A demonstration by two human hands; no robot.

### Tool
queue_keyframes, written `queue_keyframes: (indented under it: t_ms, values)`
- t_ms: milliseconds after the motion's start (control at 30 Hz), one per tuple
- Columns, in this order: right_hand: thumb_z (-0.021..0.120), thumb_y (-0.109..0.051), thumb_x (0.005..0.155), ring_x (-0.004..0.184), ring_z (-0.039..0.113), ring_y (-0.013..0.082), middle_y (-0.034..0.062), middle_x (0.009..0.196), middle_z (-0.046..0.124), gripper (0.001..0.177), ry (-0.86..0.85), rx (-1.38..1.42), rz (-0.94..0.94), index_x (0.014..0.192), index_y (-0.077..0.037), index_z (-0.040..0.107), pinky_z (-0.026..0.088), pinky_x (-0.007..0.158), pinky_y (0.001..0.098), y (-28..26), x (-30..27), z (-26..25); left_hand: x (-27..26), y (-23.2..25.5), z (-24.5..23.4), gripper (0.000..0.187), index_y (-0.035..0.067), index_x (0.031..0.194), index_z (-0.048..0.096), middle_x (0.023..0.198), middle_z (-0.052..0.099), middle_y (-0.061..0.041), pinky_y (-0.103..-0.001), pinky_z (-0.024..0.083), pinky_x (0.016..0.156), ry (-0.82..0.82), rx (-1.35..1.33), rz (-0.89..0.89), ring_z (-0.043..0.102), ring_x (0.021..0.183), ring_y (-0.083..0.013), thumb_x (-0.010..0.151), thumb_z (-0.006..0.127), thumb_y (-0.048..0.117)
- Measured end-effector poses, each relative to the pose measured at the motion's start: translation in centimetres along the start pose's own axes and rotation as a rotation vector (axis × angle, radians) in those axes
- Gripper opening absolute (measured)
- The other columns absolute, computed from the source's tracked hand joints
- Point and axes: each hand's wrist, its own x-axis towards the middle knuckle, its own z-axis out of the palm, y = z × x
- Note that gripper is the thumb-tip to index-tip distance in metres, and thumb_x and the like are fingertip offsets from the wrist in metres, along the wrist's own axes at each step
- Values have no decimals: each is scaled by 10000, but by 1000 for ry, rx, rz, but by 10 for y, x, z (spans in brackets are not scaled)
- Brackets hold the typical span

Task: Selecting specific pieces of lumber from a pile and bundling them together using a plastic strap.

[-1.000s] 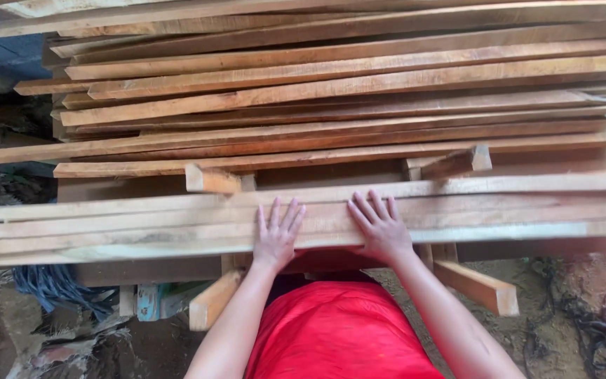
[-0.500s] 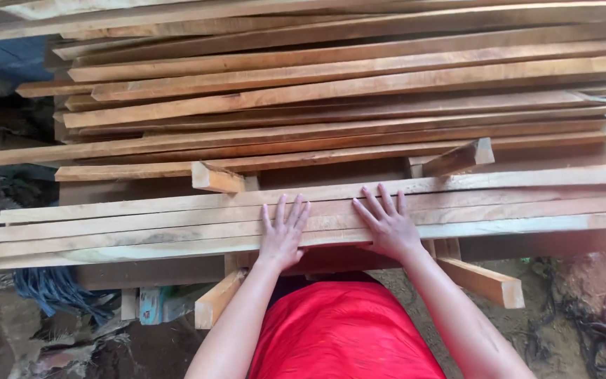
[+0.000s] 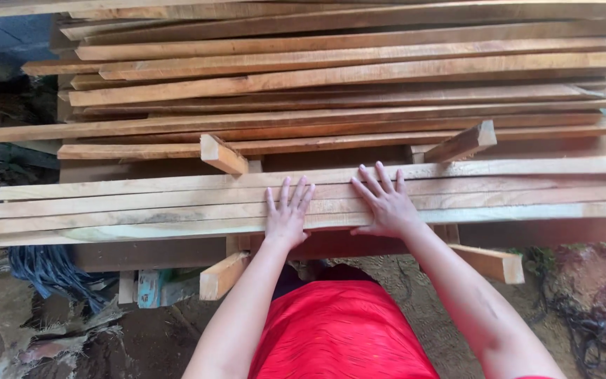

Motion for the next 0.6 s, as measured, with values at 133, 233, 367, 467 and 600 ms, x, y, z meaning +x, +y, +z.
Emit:
queue_keyframes:
  t_ms: [133, 233, 367, 467, 600]
  values:
    - [675, -779, 763, 1530, 142, 401, 139, 1658, 222, 1103, 307, 242, -47, 1570, -134, 288, 127, 1168, 682, -12, 28, 29, -1, 4, -25, 1161, 230, 1636, 81, 1729, -57, -28, -675, 15, 1215, -42, -250, -46, -84, 1576, -345, 791, 816, 538]
    - [715, -512, 910, 1464, 444, 354, 115, 1581, 498, 722, 555, 379, -294, 1494, -141, 512, 351, 1214, 555, -51, 65, 30, -32, -13, -55, 931, 175, 1588, 257, 1667, 232, -70, -625, 82, 1246, 19, -650, -123, 179, 1550, -305, 876, 725, 549]
    - [645, -246, 893, 1124, 709, 302, 112, 1266, 722, 442, 281, 872, -365, 1323, -149, 674, 580, 960, 397, -143, 119, -13, -131, -63, -118, 681, 113, 1498, 483, 1459, 580, -135, -441, 388, 1139, 330, -1211, -77, 535, 1382, -250, 904, 707, 360]
    - [665, -210, 839, 1054, 719, 320, 128, 1198, 733, 432, 96, 783, -473, 1262, -130, 687, 581, 912, 414, -227, 151, -56, -191, -127, -96, 550, 32, 1445, 544, 1382, 656, -150, -367, 487, 1091, 597, -1638, -18, 616, 1301, -230, 947, 686, 217]
    - [646, -383, 985, 1186, 671, 378, 193, 1297, 703, 463, 554, 643, -804, 1291, -35, 649, 535, 1017, 458, -318, 212, -85, -211, -218, -22, 563, -16, 1500, 460, 1474, 558, -160, -416, 456, 1178, 1246, -1752, -635, 555, 1354, -241, 1056, 535, 322]
